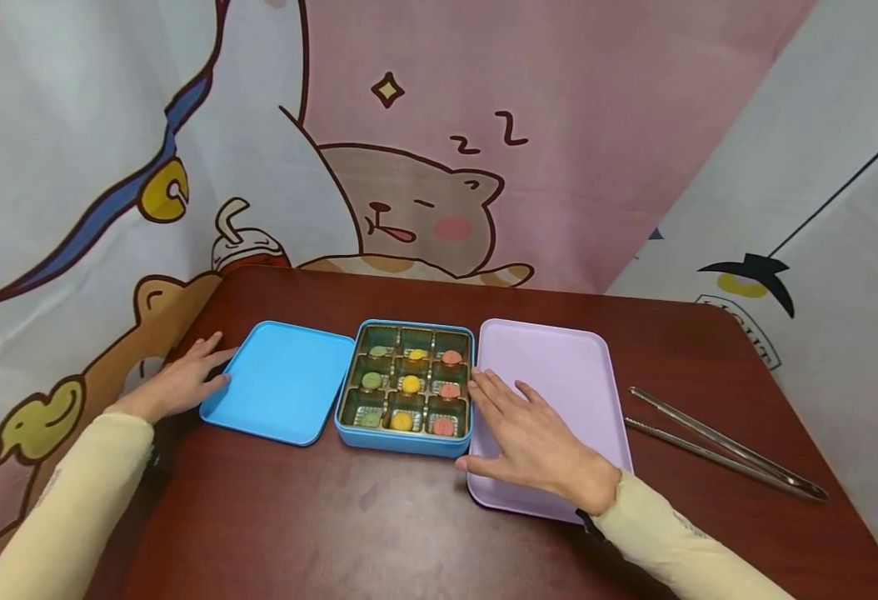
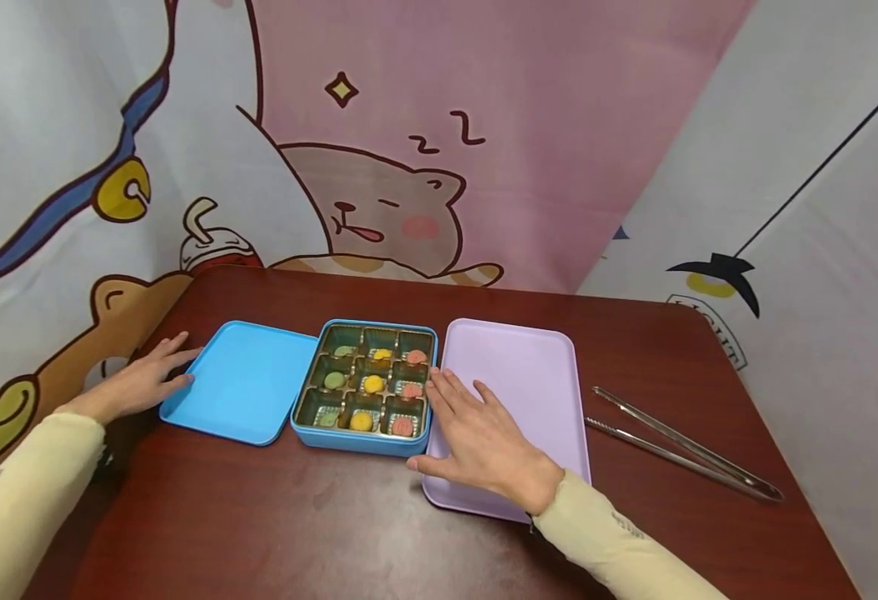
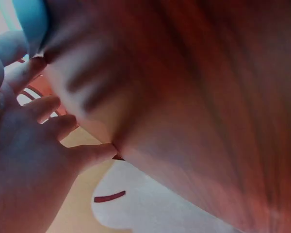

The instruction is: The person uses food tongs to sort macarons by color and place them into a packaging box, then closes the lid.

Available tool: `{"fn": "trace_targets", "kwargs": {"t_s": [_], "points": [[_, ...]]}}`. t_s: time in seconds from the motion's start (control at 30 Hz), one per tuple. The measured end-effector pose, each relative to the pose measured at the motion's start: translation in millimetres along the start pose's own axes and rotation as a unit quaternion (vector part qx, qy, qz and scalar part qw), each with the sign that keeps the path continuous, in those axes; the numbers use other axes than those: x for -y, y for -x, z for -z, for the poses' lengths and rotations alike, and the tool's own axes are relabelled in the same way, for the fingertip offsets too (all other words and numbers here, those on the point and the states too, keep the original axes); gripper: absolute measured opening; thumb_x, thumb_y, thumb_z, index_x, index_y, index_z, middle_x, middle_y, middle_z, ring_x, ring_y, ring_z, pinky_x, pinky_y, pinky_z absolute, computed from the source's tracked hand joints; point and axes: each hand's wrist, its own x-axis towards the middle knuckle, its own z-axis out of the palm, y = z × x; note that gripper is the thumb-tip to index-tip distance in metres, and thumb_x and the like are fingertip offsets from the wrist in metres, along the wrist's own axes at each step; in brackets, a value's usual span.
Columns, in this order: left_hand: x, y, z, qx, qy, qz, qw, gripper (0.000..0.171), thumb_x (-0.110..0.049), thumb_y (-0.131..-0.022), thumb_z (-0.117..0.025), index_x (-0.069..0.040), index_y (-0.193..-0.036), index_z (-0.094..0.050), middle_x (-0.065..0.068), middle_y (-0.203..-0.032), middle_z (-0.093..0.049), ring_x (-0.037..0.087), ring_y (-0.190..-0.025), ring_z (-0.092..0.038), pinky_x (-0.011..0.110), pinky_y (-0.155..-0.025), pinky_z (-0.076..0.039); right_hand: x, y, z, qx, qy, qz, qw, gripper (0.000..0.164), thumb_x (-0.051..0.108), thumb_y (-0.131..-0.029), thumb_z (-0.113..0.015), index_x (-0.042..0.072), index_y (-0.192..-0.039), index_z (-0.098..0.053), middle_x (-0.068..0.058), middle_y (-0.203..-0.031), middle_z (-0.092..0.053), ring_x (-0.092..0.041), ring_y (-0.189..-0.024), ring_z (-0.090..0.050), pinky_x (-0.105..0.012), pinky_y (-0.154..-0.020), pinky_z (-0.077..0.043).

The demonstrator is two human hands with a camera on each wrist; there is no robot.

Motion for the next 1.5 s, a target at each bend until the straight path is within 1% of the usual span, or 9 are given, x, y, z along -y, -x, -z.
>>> {"fn": "trace_targets", "kwargs": {"t_s": [0.13, 0.27, 0.37, 0.47, 0.63, 0.93, 1.03, 1.23, 1.5], "points": [[-0.3, 1.2, -0.6, -0.005, 0.005, -0.014, 0.9999, 0.060, -0.019, -0.104, -0.060, 0.009, -0.153, -0.039, 0.036, -0.164, -0.016, 0.060, -0.149, -0.010, 0.080, -0.109, -0.016, 1, 0, -1, 0.006, -0.003, -0.004, 1.000, 0.106, 0.076, -0.088, -0.062, -0.003, -0.156, -0.041, -0.017, -0.166, -0.033, -0.032, -0.152, -0.033, -0.061, -0.115, -0.033], [-2.6, 2.7, -2.4, -0.034, -0.004, -0.028, 0.9990, 0.052, -0.009, -0.102, -0.059, 0.012, -0.148, -0.045, 0.037, -0.158, -0.031, 0.061, -0.142, -0.031, 0.076, -0.107, -0.029, 2, 0, -2, 0.015, -0.011, -0.002, 1.000, 0.105, 0.075, -0.089, -0.062, -0.002, -0.157, -0.040, -0.018, -0.166, -0.033, -0.032, -0.152, -0.033, -0.061, -0.116, -0.033], [-6.2, 3.3, -3.2, -0.066, -0.007, -0.029, 0.9974, 0.047, -0.005, -0.102, -0.057, 0.014, -0.144, -0.049, 0.040, -0.146, -0.046, 0.058, -0.124, -0.053, 0.073, -0.099, -0.043, 1, 0, -2, 0.024, -0.018, 0.000, 1.000, 0.105, 0.074, -0.089, -0.062, -0.002, -0.158, -0.038, -0.018, -0.166, -0.031, -0.032, -0.153, -0.032, -0.061, -0.116, -0.032], [-10.2, 4.3, -2.5, -0.095, 0.004, -0.023, 0.9952, 0.042, -0.003, -0.103, -0.056, 0.013, -0.141, -0.051, 0.042, -0.133, -0.055, 0.053, -0.104, -0.063, 0.070, -0.090, -0.050, 1, 0, -2, 0.029, -0.020, 0.001, 0.999, 0.106, 0.074, -0.089, -0.062, -0.002, -0.159, -0.037, -0.018, -0.167, -0.030, -0.032, -0.153, -0.031, -0.061, -0.116, -0.031], [-20.9, 7.9, 3.7, -0.128, 0.032, -0.025, 0.9909, 0.036, -0.001, -0.105, -0.052, 0.009, -0.140, -0.054, 0.040, -0.131, -0.058, 0.048, -0.102, -0.063, 0.069, -0.089, -0.050, 0, 1, -2, 0.036, -0.026, -0.002, 0.999, 0.106, 0.074, -0.089, -0.063, -0.002, -0.159, -0.037, -0.017, -0.167, -0.030, -0.032, -0.153, -0.031, -0.062, -0.116, -0.031], [-41.7, 26.5, 37.1, -0.160, 0.092, -0.026, 0.9824, 0.037, -0.006, -0.109, -0.049, 0.007, -0.143, -0.054, 0.038, -0.136, -0.056, 0.052, -0.110, -0.059, 0.069, -0.088, -0.047, 1, 1, -5, 0.031, -0.028, 0.000, 0.999, 0.103, 0.073, -0.091, -0.061, -0.002, -0.158, -0.037, -0.017, -0.166, -0.031, -0.032, -0.153, -0.031, -0.062, -0.116, -0.031], [-50.1, 35.2, 49.5, -0.163, 0.121, -0.018, 0.9790, 0.039, -0.013, -0.111, -0.046, 0.002, -0.147, -0.054, 0.034, -0.139, -0.055, 0.047, -0.115, -0.056, 0.061, -0.090, -0.045, 1, 1, -6, 0.031, -0.028, 0.000, 0.999, 0.103, 0.072, -0.092, -0.060, -0.002, -0.158, -0.038, -0.018, -0.166, -0.031, -0.032, -0.153, -0.031, -0.062, -0.116, -0.031], [-72.4, 47.2, 70.8, -0.186, 0.132, -0.035, 0.9731, 0.042, -0.020, -0.112, -0.046, -0.009, -0.151, -0.053, 0.025, -0.144, -0.055, 0.040, -0.121, -0.053, 0.024, -0.085, -0.036, -1, 3, -4, 0.035, -0.028, -0.005, 0.999, 0.101, 0.072, -0.094, -0.057, -0.001, -0.159, -0.035, -0.017, -0.167, -0.029, -0.033, -0.154, -0.028, -0.061, -0.117, -0.030], [-107.5, 47.3, 84.5, -0.278, 0.116, -0.053, 0.9521, 0.040, -0.016, -0.110, -0.050, -0.011, -0.149, -0.058, 0.025, -0.135, -0.061, 0.037, -0.110, -0.055, 0.026, -0.084, -0.037, -2, 7, 3, 0.001, -0.052, -0.013, 0.999, 0.098, 0.074, -0.097, -0.048, 0.000, -0.160, -0.034, -0.014, -0.170, -0.025, -0.031, -0.156, -0.024, -0.060, -0.117, -0.031]]}}
